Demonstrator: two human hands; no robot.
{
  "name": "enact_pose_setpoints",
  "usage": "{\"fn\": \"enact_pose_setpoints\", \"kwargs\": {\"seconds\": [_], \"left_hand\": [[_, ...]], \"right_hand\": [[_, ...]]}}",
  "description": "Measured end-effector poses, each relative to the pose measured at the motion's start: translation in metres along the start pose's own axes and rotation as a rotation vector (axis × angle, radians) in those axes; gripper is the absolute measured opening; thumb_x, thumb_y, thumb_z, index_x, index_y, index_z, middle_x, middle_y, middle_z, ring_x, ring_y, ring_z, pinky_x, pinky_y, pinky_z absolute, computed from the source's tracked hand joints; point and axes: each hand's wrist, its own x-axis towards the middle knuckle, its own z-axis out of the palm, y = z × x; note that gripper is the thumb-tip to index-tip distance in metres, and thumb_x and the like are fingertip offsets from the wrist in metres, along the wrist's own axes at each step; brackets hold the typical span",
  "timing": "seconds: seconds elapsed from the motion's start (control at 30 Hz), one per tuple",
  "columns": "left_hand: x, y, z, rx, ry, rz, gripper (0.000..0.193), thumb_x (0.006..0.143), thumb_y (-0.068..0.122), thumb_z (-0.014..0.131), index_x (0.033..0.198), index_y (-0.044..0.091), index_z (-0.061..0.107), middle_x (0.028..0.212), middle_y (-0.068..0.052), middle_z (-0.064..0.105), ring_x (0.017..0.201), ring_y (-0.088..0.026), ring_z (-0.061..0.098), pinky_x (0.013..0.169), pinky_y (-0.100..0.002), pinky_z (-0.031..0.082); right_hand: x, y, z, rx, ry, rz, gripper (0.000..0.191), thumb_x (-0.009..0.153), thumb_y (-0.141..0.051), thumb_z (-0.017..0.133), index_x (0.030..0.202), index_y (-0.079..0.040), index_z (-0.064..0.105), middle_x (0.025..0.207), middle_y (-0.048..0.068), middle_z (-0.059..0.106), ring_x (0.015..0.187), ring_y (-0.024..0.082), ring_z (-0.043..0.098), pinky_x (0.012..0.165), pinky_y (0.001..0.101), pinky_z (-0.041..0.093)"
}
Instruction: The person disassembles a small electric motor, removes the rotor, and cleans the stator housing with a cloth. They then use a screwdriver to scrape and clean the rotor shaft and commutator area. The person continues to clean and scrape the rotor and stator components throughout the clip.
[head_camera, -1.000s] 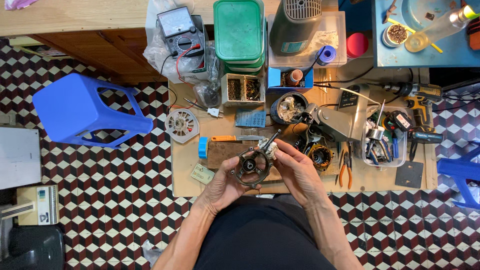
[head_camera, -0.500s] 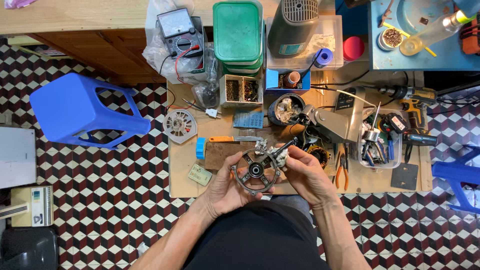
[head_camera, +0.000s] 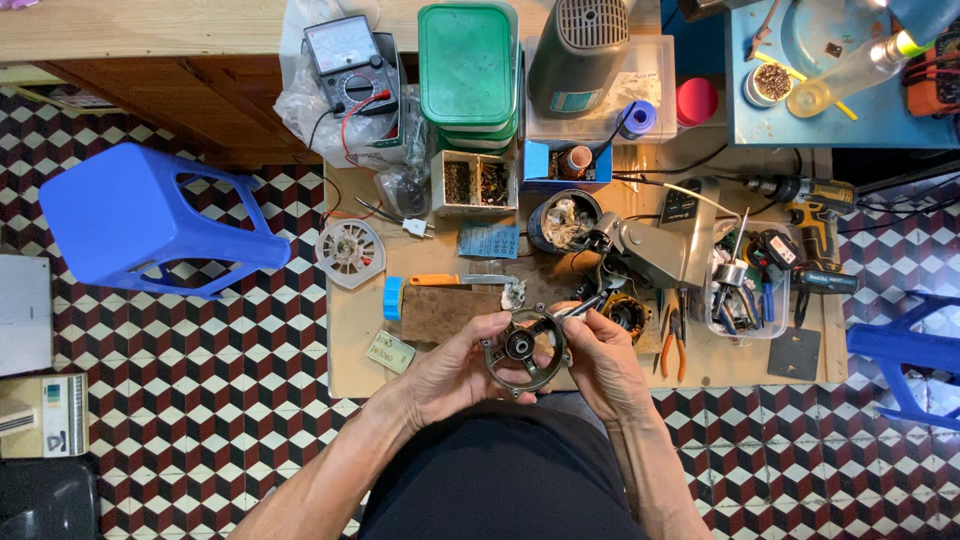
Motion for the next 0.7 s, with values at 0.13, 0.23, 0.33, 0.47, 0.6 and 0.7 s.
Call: {"fn": "enact_pose_setpoints", "kwargs": {"seconds": [0.13, 0.23, 0.33, 0.47, 0.6, 0.7], "left_hand": [[0.0, 0.009, 0.004, 0.334, 0.16, -0.027, 0.073, 0.092, 0.046, 0.07, 0.145, 0.0, 0.05, 0.113, -0.012, 0.07, 0.093, -0.019, 0.069, 0.087, -0.042, 0.065], [0.0, 0.017, 0.011, 0.73, 0.252, 0.025, 0.09, 0.081, 0.052, 0.076, 0.154, 0.012, 0.041, 0.111, -0.012, 0.069, 0.101, -0.021, 0.07, 0.093, -0.042, 0.062], [-0.01, 0.02, 0.023, 1.121, 0.349, 0.117, 0.101, 0.072, 0.058, 0.077, 0.157, 0.015, 0.045, 0.117, -0.011, 0.074, 0.107, -0.021, 0.072, 0.097, -0.041, 0.055], [-0.012, 0.019, 0.038, 1.25, 0.412, 0.131, 0.105, 0.067, 0.056, 0.079, 0.157, 0.016, 0.041, 0.118, -0.012, 0.075, 0.109, -0.024, 0.073, 0.101, -0.04, 0.053], [-0.012, 0.018, 0.04, 1.302, 0.387, 0.3, 0.106, 0.071, 0.047, 0.083, 0.159, 0.012, 0.036, 0.134, -0.017, 0.065, 0.123, -0.027, 0.067, 0.104, -0.041, 0.053], [-0.011, 0.014, 0.038, 1.518, 0.367, 0.493, 0.103, 0.075, 0.039, 0.086, 0.158, 0.008, 0.035, 0.146, -0.021, 0.058, 0.128, -0.032, 0.062, 0.108, -0.044, 0.051]], "right_hand": [[0.001, 0.002, -0.009, 0.013, -0.003, -0.009, 0.024, 0.094, -0.011, 0.075, 0.115, 0.0, 0.071, 0.1, 0.004, 0.071, 0.08, 0.008, 0.058, 0.068, 0.0222, 0.047], [0.006, 0.001, -0.01, 0.051, -0.01, 0.003, 0.023, 0.092, -0.01, 0.076, 0.113, 0.001, 0.073, 0.095, 0.004, 0.071, 0.076, 0.009, 0.057, 0.067, 0.022, 0.047], [0.011, -0.001, -0.009, 0.135, 0.052, -0.01, 0.021, 0.092, -0.01, 0.076, 0.11, 0.0, 0.073, 0.098, 0.006, 0.071, 0.077, 0.009, 0.057, 0.065, 0.0217, 0.045], [0.013, -0.007, -0.006, 0.409, 0.041, 0.014, 0.021, 0.096, -0.014, 0.076, 0.109, 0.003, 0.073, 0.097, 0.008, 0.069, 0.081, 0.013, 0.06, 0.07, 0.0247, 0.05], [0.011, -0.006, -0.006, 0.433, 0.079, 0.046, 0.02, 0.091, -0.011, 0.074, 0.107, 0.0, 0.068, 0.103, 0.01, 0.071, 0.088, 0.016, 0.065, 0.078, 0.0246, 0.055], [0.012, 0.0, -0.006, 0.317, 0.026, 0.049, 0.028, 0.092, -0.003, 0.072, 0.119, 0.002, 0.069, 0.106, 0.009, 0.071, 0.09, 0.013, 0.065, 0.08, 0.0211, 0.054]]}}
